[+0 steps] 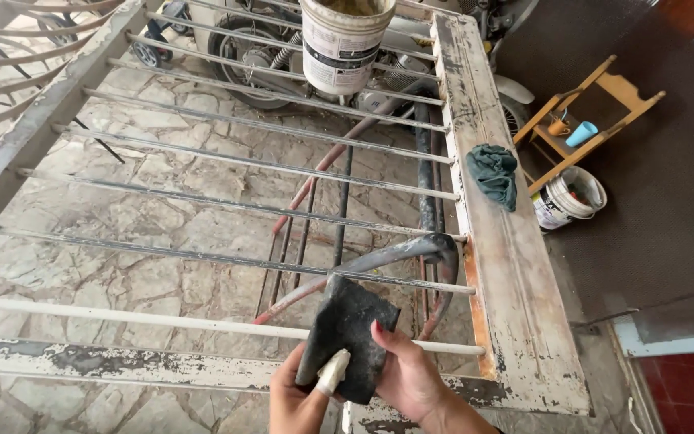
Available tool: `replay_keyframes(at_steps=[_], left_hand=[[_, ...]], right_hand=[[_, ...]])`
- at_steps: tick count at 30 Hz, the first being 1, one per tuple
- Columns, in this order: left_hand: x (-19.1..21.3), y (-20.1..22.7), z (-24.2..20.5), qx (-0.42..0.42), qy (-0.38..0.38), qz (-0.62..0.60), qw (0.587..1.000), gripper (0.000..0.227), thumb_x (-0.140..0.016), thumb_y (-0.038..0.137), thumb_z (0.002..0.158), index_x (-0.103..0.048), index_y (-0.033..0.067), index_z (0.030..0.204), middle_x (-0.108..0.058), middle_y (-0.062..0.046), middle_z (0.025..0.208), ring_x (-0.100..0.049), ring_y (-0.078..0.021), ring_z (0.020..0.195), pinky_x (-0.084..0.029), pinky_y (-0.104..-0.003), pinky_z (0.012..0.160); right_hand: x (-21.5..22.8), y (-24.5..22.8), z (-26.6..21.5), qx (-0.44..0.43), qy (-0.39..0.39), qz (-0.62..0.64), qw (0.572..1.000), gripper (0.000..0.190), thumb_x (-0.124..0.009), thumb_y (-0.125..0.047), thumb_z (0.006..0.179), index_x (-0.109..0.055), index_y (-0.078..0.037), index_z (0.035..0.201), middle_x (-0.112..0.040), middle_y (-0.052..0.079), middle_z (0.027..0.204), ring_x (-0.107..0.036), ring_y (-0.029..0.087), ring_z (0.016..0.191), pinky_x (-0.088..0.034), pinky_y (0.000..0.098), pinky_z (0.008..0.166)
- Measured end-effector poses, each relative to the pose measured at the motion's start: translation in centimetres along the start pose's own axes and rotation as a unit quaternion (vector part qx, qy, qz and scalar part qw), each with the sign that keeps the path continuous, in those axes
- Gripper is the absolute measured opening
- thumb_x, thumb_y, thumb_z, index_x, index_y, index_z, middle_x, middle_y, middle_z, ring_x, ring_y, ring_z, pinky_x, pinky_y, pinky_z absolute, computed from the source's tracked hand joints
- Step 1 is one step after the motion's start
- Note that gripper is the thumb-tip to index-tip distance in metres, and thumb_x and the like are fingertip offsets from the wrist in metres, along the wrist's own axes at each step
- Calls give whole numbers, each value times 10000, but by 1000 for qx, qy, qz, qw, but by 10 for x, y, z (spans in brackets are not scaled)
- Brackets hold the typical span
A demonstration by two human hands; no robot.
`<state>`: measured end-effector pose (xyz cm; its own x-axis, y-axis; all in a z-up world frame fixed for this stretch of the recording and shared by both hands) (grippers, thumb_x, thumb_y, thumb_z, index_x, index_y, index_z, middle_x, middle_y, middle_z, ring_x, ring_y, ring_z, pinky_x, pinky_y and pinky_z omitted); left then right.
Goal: Sanding the metal bars of a gate using a sanding block and water to prepare the surface.
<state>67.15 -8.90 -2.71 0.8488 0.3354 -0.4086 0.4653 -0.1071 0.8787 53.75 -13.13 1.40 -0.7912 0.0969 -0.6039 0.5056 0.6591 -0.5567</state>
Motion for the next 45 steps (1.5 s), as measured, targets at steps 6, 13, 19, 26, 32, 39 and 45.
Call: replay_keyframes(at_steps=[6,13,19,26,32,39,45], left_hand=[[9,41,-3,-161,129,180,962,525,-804,136,785,-599,78,1264,-789,-86,1178,-814,-197,965,-667,-268,738],[-86,-18,-15,-188,-209,355,891,221,-847,423,833,-752,225,858,-788,56,732,-691,-85,583,-535,-280,560],[-124,-24,-5,-24,-366,202,908,249,-637,27,905,-566,125,687,-734,-41,620,-702,-48,587,-474,-211,547],[-109,-11,20,-64,-247,229,939,320,-746,327,949,-740,128,698,-736,11,569,-612,-34,521,-498,-256,567],[-62,26,61,-78,-154,225,959,51,-734,98,878,-770,62,882,-804,-46,717,-679,-107,548,-570,-260,525],[-38,61,124,-151,-223,99,958,898,-828,-13,686,-436,-19,1494,-595,-331,1413,-538,-524,1331,-386,-625,1065],[-61,26,179,20,-97,59,993,510,-708,-112,688,-721,-72,1196,-736,-234,933,-723,-336,858,-589,-467,800]], right_hand=[[-22,-64,8,56,113,-34,991,631,-644,-196,759,-507,-94,1366,-587,173,1255,-526,314,1151,-457,518,1037],[-78,-124,45,144,118,-9,982,565,-660,-101,811,-521,-86,1359,-601,133,1259,-565,276,1167,-471,453,1087],[-55,-127,128,121,137,-10,983,490,-767,-156,792,-599,-69,1244,-691,175,1228,-639,347,1181,-547,533,1023],[-17,-109,133,141,156,-31,977,453,-791,-200,784,-659,-51,1191,-717,173,1214,-659,345,1150,-531,514,991],[9,-121,95,146,217,-145,954,455,-803,-384,733,-742,-98,1083,-706,91,944,-577,234,741,-422,349,677],[8,-120,71,225,100,-140,959,309,-910,-180,777,-784,-41,1022,-753,212,889,-761,360,789,-645,486,697],[-11,-143,27,538,174,-511,648,732,-829,-393,857,-540,-30,1423,-619,304,1331,-608,475,1220,-517,563,991]])
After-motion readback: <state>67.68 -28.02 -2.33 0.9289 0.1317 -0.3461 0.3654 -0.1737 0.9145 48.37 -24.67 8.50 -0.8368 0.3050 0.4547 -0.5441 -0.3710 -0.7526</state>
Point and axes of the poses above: each hand's wrist, its own z-axis towards the middle knuckle, its own x-axis out of the back of the hand, y = z × x, the point moved 5 cm from there along z, towards the middle knuckle
